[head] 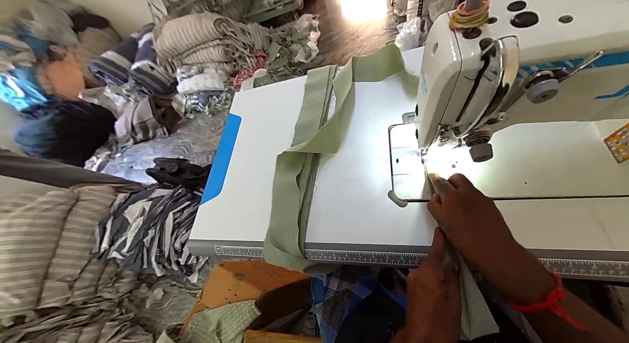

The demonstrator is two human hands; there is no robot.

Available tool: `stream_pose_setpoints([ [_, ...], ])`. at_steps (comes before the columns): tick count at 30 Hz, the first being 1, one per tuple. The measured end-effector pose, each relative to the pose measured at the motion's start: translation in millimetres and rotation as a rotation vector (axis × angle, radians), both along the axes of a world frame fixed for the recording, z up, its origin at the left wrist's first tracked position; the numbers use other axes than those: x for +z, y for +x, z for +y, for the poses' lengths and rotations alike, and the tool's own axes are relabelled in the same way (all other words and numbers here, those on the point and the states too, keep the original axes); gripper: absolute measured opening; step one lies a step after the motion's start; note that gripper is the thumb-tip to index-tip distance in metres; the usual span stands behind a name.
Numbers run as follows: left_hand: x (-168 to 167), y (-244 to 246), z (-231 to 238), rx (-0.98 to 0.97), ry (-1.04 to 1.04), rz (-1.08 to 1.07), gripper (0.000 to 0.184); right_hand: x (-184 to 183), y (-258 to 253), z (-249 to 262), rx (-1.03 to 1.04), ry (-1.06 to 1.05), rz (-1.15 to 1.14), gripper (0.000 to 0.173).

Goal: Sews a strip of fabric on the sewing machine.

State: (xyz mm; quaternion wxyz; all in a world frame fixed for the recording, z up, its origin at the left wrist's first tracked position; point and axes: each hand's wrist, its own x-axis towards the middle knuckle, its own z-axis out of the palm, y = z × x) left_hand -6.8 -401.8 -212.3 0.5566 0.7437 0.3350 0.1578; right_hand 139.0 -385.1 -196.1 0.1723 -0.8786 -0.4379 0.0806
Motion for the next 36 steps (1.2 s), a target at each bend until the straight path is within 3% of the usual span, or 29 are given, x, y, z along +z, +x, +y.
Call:
stream_pose_setpoints([
  [21, -1.2, 3.8, 0.5, 0.013, 0.025, -0.006, 0.052, -4.1, 4.5, -4.8, 0.038, 0.086, 0.018, 0.041],
  [36, -0.3, 3.2, -0.6, 0.02, 0.019, -0.012, 0.053, -1.2, 3.9, -1.3, 0.002, 0.036, 0.033, 0.041],
])
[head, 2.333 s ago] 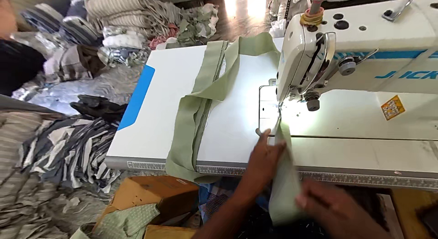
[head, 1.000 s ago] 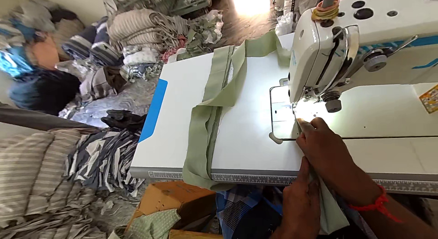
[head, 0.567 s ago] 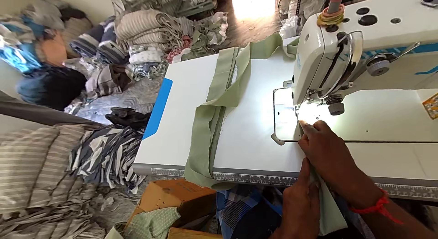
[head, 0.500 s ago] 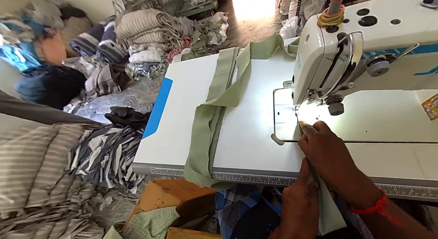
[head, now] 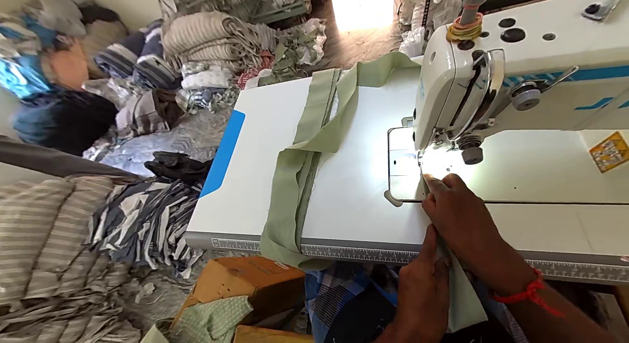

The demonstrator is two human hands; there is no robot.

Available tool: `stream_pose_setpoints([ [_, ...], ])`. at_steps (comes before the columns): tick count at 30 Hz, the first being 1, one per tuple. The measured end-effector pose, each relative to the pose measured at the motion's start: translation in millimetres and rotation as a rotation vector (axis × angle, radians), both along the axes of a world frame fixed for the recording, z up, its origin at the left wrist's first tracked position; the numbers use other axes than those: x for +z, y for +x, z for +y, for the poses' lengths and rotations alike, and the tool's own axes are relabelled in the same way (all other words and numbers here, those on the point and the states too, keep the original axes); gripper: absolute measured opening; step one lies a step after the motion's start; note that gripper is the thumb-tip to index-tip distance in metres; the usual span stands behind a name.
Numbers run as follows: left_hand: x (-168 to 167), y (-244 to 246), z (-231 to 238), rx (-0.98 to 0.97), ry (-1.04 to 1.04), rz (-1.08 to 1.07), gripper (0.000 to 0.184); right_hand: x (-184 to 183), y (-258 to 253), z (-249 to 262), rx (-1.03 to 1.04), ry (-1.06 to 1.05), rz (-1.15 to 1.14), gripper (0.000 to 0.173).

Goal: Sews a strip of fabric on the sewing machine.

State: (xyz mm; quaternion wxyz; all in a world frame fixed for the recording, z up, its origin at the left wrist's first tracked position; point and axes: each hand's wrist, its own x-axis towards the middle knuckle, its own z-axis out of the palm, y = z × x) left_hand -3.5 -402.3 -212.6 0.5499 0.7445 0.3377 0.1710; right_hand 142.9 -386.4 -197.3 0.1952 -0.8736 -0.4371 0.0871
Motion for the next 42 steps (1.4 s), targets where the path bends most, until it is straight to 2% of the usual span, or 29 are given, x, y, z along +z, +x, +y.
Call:
stream_pose_setpoints([
  [42, -1.8, -3.1, -1.0, 0.005, -0.016, -0.009, 0.051, -0.2, -2.0, -1.5, 0.006, -0.001, -0.017, 0.041],
])
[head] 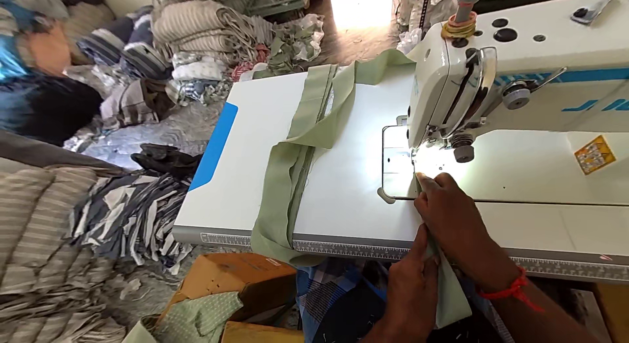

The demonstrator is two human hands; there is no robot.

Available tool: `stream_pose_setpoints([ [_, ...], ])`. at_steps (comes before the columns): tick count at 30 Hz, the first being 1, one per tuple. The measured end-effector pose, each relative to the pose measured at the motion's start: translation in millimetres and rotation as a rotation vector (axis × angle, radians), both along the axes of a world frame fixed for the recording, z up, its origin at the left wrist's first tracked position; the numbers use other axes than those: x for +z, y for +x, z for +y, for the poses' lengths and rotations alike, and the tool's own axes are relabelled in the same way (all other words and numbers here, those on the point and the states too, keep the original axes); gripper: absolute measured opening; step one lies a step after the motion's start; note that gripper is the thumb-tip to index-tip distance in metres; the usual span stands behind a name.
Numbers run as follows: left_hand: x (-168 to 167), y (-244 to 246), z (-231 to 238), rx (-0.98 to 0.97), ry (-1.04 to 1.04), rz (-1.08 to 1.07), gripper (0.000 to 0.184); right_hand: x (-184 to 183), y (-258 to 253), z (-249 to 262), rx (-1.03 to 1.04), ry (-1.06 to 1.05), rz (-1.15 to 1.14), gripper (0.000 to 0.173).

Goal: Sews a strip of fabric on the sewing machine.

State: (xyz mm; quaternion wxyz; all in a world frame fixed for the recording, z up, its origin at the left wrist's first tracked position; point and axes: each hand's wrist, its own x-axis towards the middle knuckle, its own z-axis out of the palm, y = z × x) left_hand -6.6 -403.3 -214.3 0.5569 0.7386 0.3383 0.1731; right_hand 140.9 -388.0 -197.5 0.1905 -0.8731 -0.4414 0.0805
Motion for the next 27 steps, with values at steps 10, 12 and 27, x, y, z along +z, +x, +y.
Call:
stream_pose_setpoints([
  [10, -0.4, 0.6, -1.9, 0.006, -0.004, -0.006, 0.052, -2.5, 0.4, -2.4, 0.006, 0.038, 0.003, 0.04],
  [12, -0.4, 0.4, -2.0, 0.006, -0.009, -0.008, 0.052, -1.7, 0.0, -2.6, 0.005, 0.029, 0.011, 0.041],
  [27, 0.7, 0.0, -0.4, 0.01, 0.022, 0.041, 0.05, 0.0, -0.3, -2.0, -0.002, 0.003, 0.019, 0.042],
])
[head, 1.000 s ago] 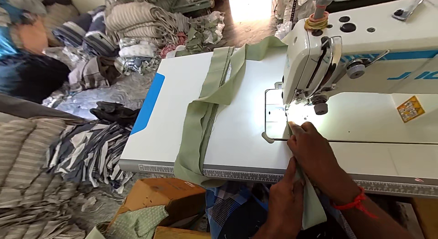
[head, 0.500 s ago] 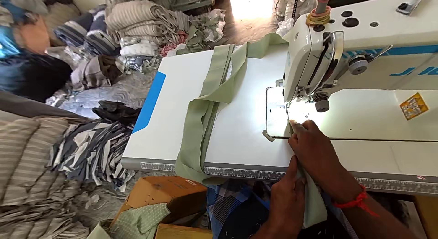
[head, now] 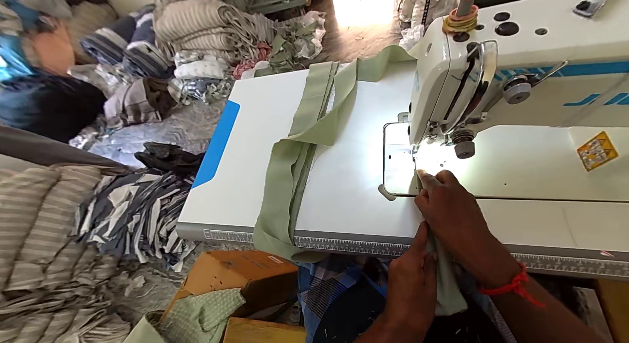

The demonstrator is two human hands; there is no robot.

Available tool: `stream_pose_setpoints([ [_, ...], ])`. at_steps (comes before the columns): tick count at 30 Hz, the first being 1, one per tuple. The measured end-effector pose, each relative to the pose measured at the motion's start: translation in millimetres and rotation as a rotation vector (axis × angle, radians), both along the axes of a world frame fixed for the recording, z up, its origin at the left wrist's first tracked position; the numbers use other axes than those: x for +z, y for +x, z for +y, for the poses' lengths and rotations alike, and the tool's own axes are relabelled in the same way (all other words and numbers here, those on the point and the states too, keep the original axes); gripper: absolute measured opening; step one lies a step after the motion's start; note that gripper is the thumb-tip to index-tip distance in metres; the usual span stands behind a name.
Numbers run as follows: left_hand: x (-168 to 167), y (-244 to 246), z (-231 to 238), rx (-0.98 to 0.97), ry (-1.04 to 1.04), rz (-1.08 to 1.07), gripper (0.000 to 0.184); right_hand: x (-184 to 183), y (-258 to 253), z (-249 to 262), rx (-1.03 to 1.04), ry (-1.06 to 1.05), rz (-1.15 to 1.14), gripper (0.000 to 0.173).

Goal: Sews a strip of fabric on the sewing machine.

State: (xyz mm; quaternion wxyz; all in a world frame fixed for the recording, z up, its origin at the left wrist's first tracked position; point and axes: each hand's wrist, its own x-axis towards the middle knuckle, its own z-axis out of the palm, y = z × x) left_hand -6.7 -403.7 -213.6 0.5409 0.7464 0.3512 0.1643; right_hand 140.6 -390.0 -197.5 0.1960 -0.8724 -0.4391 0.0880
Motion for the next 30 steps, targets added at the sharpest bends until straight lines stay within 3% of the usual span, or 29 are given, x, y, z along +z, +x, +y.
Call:
stream_pose_setpoints([
  [16, -2, 3, 7, -0.023, -0.03, 0.011, 0.051, -1, 4, 2, 0.01, 0.004, 0.026, 0.038],
  [18, -2, 4, 10, -0.013, -0.062, -0.007, 0.051, 0, 9, 0, 0.023, -0.004, 0.02, 0.048],
  [20, -1, 1, 10, 0.003, -0.075, -0.017, 0.05, -5, 23, -10, 0.058, 0.021, -0.107, 0.058],
  [22, -2, -6, 5, 0.006, -0.082, -0.03, 0.049, -18, 57, -25, 0.112, 0.079, -0.243, 0.053],
  [26, -7, -18, -5, -0.017, -0.083, -0.052, 0.049, -20, 126, -57, -0.12, 0.071, -0.293, 0.068],
  [28, -8, -18, -6, -0.02, -0.062, -0.063, 0.048, 1, 119, -64, -0.157, 0.112, -0.205, 0.056],
  [30, -6, -18, -5, -0.053, -0.061, -0.044, 0.047, 20, 80, -61, -0.097, 0.091, -0.061, 0.044],
])
